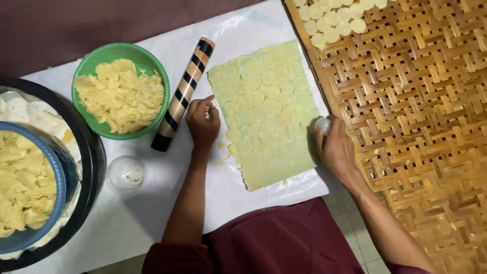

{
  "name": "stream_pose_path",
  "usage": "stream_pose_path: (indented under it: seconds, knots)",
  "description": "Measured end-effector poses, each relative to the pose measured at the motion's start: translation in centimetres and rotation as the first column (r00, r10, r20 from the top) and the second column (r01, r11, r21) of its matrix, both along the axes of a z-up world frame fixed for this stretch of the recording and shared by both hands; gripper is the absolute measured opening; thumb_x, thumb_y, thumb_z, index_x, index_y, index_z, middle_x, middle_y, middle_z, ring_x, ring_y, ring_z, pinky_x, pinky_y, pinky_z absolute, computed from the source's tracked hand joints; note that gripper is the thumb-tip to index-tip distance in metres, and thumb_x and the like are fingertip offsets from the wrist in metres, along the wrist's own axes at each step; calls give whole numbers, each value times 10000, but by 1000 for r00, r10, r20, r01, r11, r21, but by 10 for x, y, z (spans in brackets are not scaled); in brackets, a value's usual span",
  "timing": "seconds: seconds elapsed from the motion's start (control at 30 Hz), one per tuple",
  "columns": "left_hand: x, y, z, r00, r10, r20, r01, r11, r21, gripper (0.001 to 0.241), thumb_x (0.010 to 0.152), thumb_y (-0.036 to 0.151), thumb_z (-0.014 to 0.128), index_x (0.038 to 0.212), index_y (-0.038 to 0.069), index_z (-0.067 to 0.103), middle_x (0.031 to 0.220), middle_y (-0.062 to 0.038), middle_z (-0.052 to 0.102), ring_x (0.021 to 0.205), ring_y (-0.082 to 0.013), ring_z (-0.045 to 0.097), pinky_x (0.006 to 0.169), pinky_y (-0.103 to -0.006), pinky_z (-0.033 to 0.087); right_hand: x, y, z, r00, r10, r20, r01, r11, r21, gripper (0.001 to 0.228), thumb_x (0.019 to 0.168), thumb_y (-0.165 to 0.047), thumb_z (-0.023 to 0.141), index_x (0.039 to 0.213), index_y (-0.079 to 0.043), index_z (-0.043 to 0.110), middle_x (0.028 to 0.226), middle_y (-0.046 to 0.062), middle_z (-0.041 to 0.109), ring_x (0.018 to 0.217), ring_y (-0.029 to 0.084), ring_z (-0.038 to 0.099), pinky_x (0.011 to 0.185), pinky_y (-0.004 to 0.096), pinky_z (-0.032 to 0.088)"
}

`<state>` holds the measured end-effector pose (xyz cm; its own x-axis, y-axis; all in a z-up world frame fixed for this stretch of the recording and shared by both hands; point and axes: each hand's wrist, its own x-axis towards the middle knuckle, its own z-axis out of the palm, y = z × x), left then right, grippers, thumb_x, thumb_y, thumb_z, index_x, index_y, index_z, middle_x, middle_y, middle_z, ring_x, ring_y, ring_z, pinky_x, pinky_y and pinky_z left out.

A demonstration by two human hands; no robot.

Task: Cutting small round circles out of a sheet of green dough using a small round cutter and placing them on a woven drying tray.

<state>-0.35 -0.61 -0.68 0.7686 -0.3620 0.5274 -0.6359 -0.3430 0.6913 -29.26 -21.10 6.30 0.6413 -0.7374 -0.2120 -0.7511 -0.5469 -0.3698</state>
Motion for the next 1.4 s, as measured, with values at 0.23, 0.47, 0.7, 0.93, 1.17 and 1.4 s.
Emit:
stream_pose_path:
  seconds: [0.23,0.47,0.7,0.93,1.17,1.4]
  knots:
    - [-2,1,6,1000,-5,-1,5,1000,22,289,794,5,638,1017,95,798,807,-13,628,689,-186,625,608,-272,536,5,-1,-19,979,136,-151,-145,988,-49,478,1044,-462,419,1348,-93,422,1093,170,549,867,532,709,752,629,587]
    - [-6,3,3,996,4,-85,2,997,79,281,802,11,645,1032,79,792,830,-45,637,721,-217,636,628,-299,534,13,10,-15,943,186,-276,-248,945,-211,449,1104,-485,316,1214,-70,448,963,132,569,744,442,743,667,544,595]
    - [0,-1,6,1000,-16,11,16,1000,20,293,788,-5,640,1017,81,801,808,-44,631,679,-216,632,598,-289,534,12,-10,-41,945,215,-248,-249,962,-111,403,1081,-461,323,1212,-89,404,1033,213,589,776,533,721,709,611,575]
    - [4,0,-6,999,22,46,-19,998,-56,291,781,-27,655,1010,81,798,784,-22,640,657,-188,633,581,-255,536,3,25,34,997,-69,21,67,993,97,430,1080,-387,336,1355,-57,356,1075,384,619,922,667,637,815,758,469]
    - [-1,4,2,999,23,-24,-24,999,-46,435,822,-60,600,1245,7,678,934,-72,751,680,-204,636,599,-320,549,-53,101,12,839,-443,316,309,866,394,333,1106,-352,331,1240,-55,396,992,239,579,883,385,539,748,506,454]
    - [2,3,7,965,-96,-245,95,995,-14,459,929,-50,540,1387,-22,567,1171,-98,776,671,-144,637,533,-280,475,-41,99,-19,771,-467,433,289,863,416,395,1104,-414,308,1178,-53,449,1084,139,578,907,250,536,798,406,424]
